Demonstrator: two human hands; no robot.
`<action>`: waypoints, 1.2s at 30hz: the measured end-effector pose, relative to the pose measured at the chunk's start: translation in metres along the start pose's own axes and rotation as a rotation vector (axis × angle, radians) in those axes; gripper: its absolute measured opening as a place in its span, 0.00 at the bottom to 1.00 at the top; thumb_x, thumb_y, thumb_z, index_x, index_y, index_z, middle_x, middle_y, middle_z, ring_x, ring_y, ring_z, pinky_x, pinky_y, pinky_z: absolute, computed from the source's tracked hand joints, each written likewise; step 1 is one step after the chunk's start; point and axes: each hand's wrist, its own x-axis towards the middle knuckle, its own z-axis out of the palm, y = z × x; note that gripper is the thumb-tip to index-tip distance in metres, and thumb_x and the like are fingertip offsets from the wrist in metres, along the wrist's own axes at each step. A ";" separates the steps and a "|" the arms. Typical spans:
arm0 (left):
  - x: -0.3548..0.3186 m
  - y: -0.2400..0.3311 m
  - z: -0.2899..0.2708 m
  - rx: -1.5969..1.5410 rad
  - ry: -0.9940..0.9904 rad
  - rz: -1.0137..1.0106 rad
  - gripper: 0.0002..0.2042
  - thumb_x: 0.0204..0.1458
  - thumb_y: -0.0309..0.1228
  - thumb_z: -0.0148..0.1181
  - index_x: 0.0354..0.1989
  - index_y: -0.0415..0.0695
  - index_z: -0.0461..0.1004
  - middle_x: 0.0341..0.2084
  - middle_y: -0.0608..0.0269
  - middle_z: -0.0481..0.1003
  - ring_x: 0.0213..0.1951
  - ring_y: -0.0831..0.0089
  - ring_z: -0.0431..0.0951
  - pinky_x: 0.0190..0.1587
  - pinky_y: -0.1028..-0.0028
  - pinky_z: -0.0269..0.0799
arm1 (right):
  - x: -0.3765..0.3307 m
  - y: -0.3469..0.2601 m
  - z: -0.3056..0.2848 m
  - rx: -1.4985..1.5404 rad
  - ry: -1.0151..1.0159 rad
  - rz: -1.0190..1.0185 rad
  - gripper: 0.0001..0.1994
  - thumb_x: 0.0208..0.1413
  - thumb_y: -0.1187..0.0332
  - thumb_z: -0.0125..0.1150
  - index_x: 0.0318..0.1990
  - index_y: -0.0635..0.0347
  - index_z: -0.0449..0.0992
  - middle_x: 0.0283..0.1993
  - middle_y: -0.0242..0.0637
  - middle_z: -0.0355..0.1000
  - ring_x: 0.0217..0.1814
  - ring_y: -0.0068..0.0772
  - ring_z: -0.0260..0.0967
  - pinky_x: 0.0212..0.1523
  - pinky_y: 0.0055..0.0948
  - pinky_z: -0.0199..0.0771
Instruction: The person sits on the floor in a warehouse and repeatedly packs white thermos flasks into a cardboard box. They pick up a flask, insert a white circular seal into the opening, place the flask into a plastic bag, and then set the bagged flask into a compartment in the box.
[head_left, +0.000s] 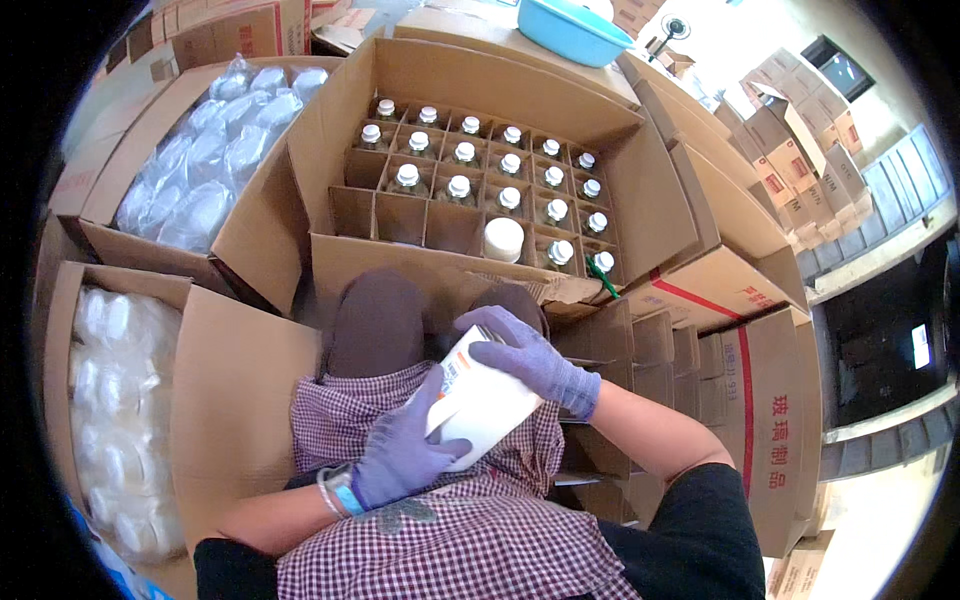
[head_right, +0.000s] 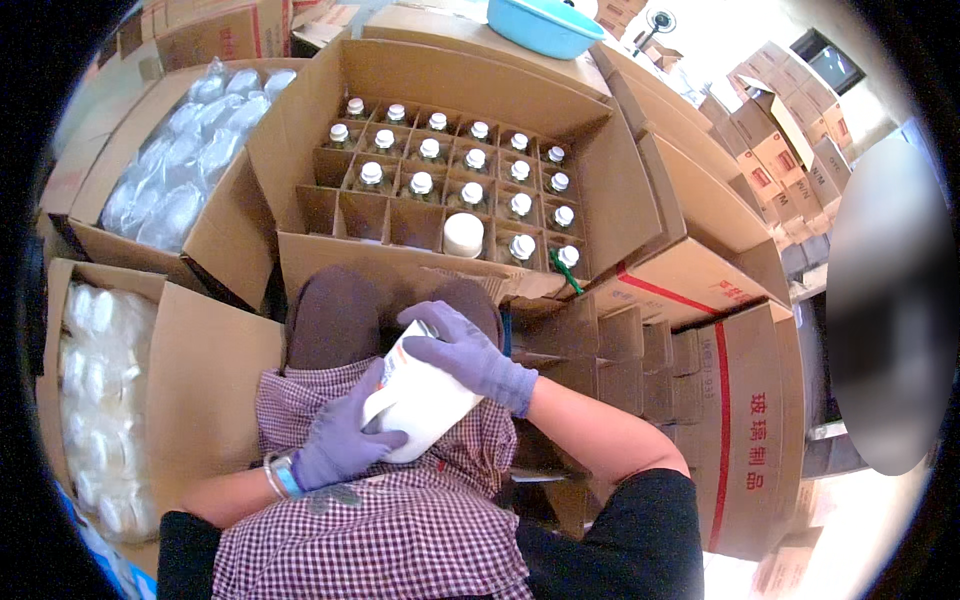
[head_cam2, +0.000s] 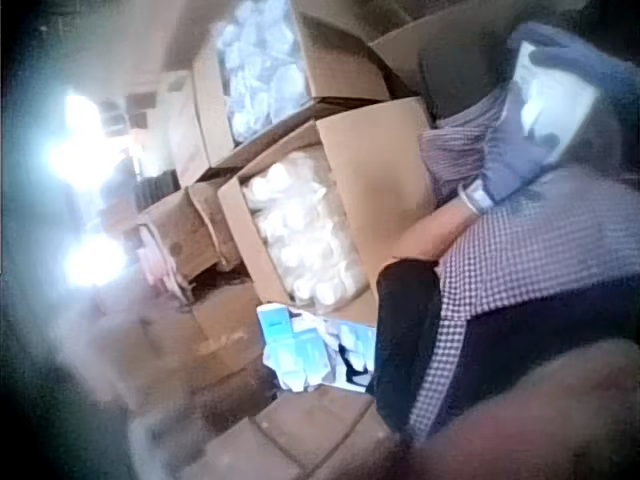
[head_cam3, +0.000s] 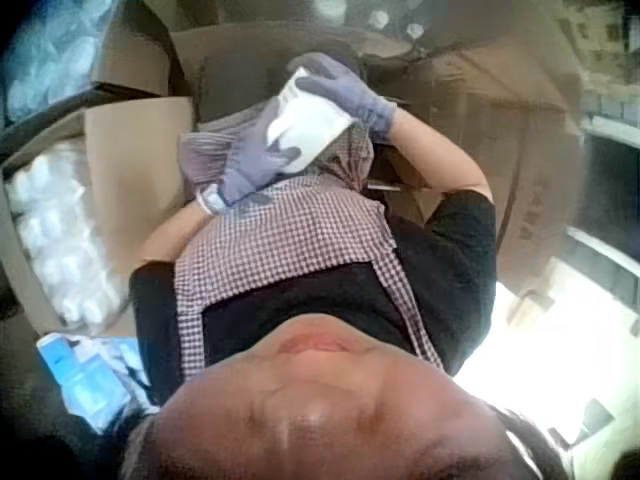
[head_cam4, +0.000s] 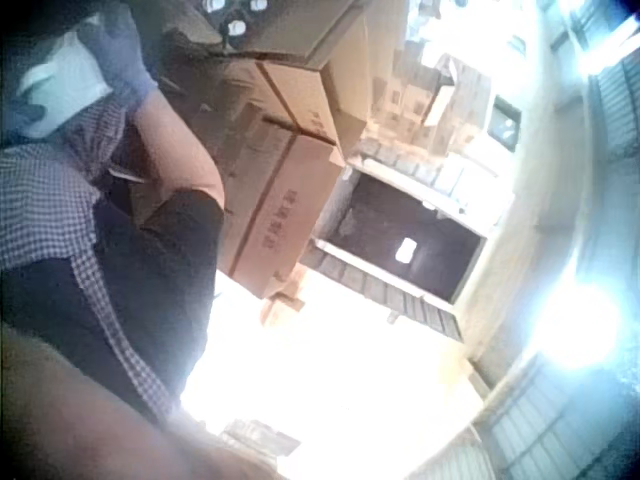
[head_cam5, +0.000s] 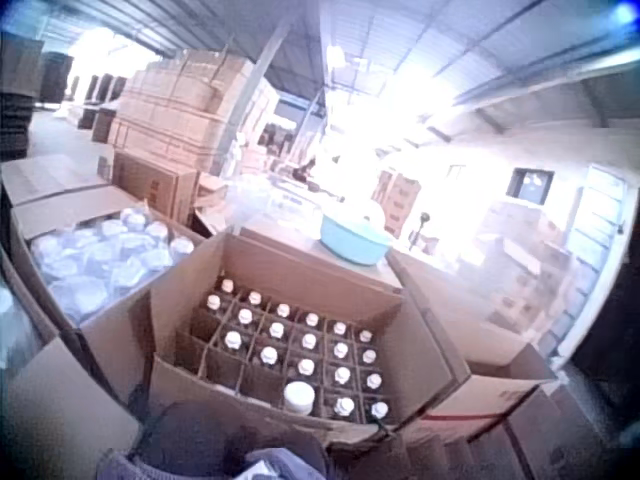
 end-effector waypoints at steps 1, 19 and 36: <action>0.005 -0.006 -0.009 -0.063 0.025 -0.007 0.49 0.45 0.43 0.73 0.73 0.37 0.53 0.57 0.41 0.73 0.55 0.52 0.78 0.57 0.63 0.74 | 0.000 -0.014 0.000 -0.074 0.010 -0.053 0.27 0.57 0.57 0.62 0.62 0.57 0.69 0.59 0.47 0.66 0.64 0.48 0.64 0.66 0.40 0.63; 0.031 -0.031 -0.055 -0.982 0.141 -0.195 0.39 0.50 0.34 0.69 0.69 0.33 0.60 0.58 0.49 0.74 0.55 0.66 0.77 0.59 0.67 0.72 | 0.162 0.067 -0.086 -1.029 0.275 0.320 0.35 0.49 0.50 0.70 0.63 0.54 0.68 0.59 0.49 0.69 0.62 0.51 0.69 0.63 0.42 0.71; 0.065 -0.044 -0.058 -1.982 0.332 0.033 0.26 0.56 0.60 0.60 0.51 0.52 0.76 0.25 0.77 0.73 0.19 0.82 0.57 0.24 0.82 0.58 | 0.033 -0.025 -0.006 -0.458 0.500 -0.847 0.37 0.39 0.70 0.75 0.60 0.56 0.65 0.66 0.55 0.64 0.63 0.60 0.69 0.60 0.44 0.74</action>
